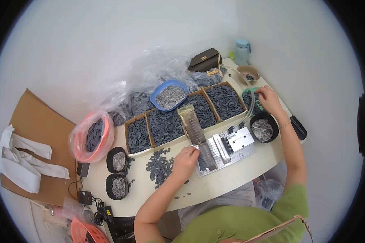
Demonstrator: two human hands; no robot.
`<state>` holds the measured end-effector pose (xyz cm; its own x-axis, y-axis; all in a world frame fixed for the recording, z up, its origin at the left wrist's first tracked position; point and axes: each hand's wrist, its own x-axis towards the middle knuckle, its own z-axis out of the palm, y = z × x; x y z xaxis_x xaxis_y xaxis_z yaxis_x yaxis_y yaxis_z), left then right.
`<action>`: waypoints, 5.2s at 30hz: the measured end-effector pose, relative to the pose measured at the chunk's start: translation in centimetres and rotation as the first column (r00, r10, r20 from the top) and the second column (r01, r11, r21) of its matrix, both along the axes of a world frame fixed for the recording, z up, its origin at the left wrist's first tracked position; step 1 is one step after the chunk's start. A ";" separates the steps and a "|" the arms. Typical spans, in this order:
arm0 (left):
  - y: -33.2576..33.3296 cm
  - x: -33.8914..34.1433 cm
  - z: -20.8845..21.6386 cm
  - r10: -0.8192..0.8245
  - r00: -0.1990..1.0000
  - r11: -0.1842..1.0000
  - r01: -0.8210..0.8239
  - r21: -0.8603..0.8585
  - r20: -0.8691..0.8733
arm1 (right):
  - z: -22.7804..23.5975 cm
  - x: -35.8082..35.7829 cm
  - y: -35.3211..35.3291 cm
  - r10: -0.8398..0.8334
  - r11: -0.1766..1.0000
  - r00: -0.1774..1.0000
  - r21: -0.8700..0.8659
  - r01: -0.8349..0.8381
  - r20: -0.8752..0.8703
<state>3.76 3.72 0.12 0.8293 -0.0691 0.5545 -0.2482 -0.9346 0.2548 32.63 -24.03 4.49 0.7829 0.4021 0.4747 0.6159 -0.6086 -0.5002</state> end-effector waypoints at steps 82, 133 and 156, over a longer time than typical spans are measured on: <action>-2.2 -4.2 0.1 0.028 0.964 0.996 -0.005 0.089 -0.265 | -3.1 -19.4 8.3 0.774 0.630 0.612 -0.299 -0.717 0.162; -2.4 -0.2 -0.1 -0.012 1.000 0.912 0.004 -0.410 -0.017 | 3.2 -3.8 30.9 0.484 0.659 0.867 -0.603 -0.449 -0.117; -3.0 -2.7 1.7 -0.073 0.986 0.996 0.079 0.029 -0.151 | -2.1 -14.9 13.8 0.757 0.542 0.643 -0.437 -0.718 -0.117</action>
<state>1.07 0.73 1.82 0.8944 -0.1525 0.4205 -0.2805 -0.9235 0.2618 17.69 -10.26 2.39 0.0877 0.9838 0.1562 0.9665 -0.0460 -0.2526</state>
